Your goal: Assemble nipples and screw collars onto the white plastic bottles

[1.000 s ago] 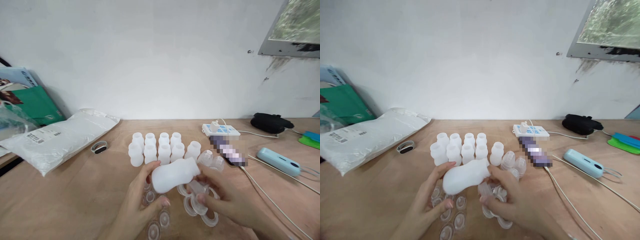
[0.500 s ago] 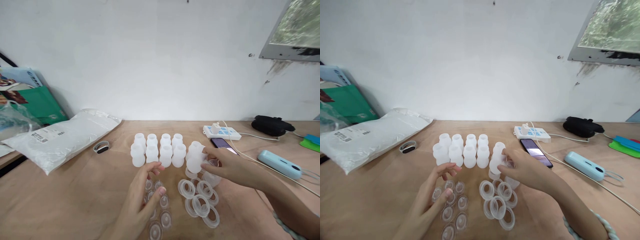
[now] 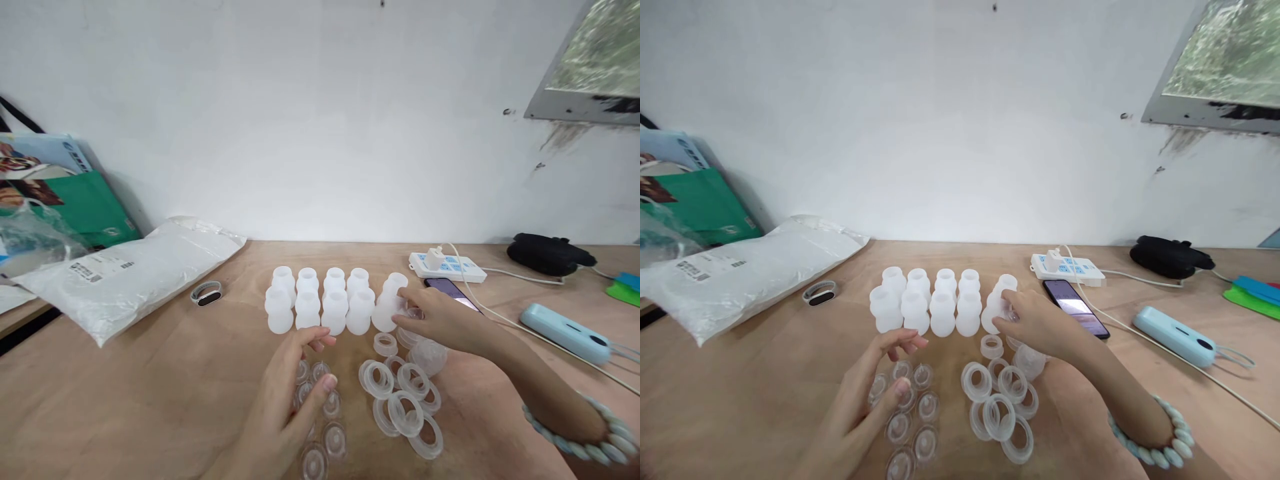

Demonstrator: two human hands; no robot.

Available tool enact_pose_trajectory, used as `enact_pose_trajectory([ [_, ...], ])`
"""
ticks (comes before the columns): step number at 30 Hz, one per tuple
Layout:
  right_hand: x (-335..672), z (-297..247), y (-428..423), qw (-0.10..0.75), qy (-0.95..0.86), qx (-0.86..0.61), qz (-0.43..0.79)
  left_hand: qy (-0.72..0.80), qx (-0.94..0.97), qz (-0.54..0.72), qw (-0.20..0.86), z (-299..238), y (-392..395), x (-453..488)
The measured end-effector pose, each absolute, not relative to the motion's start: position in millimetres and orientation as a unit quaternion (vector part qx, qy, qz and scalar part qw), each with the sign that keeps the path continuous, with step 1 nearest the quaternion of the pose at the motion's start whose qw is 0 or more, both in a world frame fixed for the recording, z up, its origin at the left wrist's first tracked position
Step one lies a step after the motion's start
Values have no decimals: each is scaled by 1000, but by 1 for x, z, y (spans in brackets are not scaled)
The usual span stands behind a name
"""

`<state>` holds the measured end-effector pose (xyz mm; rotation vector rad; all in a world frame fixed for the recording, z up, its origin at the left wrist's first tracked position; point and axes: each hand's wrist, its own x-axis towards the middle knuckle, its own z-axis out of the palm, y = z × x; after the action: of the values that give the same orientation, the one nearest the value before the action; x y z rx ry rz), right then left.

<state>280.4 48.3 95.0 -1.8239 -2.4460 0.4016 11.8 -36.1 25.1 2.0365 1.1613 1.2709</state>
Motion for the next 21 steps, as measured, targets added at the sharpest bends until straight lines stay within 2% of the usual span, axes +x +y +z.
enact_pose_trajectory([
  [12,281,104,47,35,-793,-591,143,422,742,471,222,27,-37,12],
  [17,301,110,59,137,-769,-613,122,429,740,464,230,27,-37,12],
  [21,317,106,86,258,-697,-642,186,434,738,462,234,27,-38,12],
])
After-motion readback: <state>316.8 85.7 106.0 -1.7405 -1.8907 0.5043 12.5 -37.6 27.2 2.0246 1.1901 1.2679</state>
